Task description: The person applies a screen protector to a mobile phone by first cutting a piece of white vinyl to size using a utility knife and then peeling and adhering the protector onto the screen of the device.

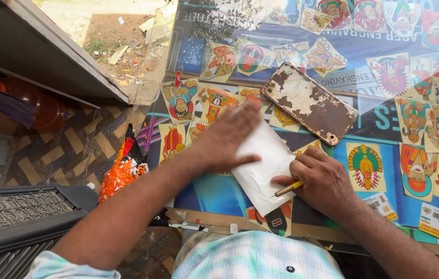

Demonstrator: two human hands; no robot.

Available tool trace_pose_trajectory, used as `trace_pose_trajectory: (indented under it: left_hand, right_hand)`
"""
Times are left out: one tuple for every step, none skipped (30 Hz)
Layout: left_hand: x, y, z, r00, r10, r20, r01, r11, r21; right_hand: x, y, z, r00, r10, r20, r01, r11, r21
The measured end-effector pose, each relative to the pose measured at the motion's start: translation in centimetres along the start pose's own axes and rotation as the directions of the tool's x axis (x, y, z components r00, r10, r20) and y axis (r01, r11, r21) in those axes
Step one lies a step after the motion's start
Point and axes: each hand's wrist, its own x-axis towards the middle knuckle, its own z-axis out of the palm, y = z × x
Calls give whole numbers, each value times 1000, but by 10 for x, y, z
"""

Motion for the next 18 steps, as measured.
trace_pose_trajectory:
  left_hand:
    - [4,-14,-10,990,-117,74,112,992,65]
    - [6,-22,-18,980,-185,78,174,976,131]
    - [7,-28,-26,964,-253,77,234,952,197]
    - [8,-29,-31,946,-318,70,290,920,263]
    - [8,-23,-31,955,-291,-62,295,904,308]
    - [7,-15,-30,948,-250,-195,305,885,350]
    - [7,-8,-31,925,-199,-323,321,864,389]
    - [7,-1,-32,913,-245,-326,331,913,240]
    - [7,6,-32,902,-291,-319,334,939,85]
    - [7,13,-30,892,-341,-296,333,940,-78]
    - [8,14,-31,885,-358,-299,321,932,-168]
    - [11,11,-33,875,-378,-303,308,917,-253]
    - [11,10,-35,865,-398,-306,292,895,-337]
    - [11,7,-39,860,-441,-257,298,843,-448]
    - [9,5,-43,855,-477,-202,303,777,-552]
    - [7,4,-45,851,-507,-137,311,697,-646]
    - [5,4,-45,841,-527,-123,317,664,-678]
    - [2,5,-43,829,-549,-107,324,628,-707]
  right_hand:
    - [-1,-1,0,1000,-1,-3,1,1000,-3]
    - [-2,-2,1,1000,0,-7,0,1000,-6]
    - [-2,-2,1,1000,2,-13,-2,1000,-3]
    - [-1,-1,1,1000,6,-22,-6,1000,0]
    - [-1,-1,1,999,9,-31,-9,1000,2]
    - [-1,-1,1,999,10,-44,-9,1000,14]
    - [-1,-2,0,998,10,-57,-9,1000,25]
    - [-1,-3,-1,997,15,-70,-12,999,37]
    - [1,-2,-1,997,58,-45,-56,997,48]
    - [1,-2,-1,994,105,-10,-104,993,62]
    - [0,-2,-2,988,151,26,-153,985,75]
    - [-1,-2,-3,981,193,9,-193,976,104]
    - [-2,-2,-5,972,235,-7,-232,964,134]
    - [0,1,-6,962,271,-31,-263,951,161]
    - [1,7,-11,939,342,-35,-327,921,210]
    - [-3,15,-17,910,413,-32,-391,882,262]
    - [-7,24,-24,877,481,-24,-450,836,314]
    - [-12,36,-31,788,613,65,-605,750,269]
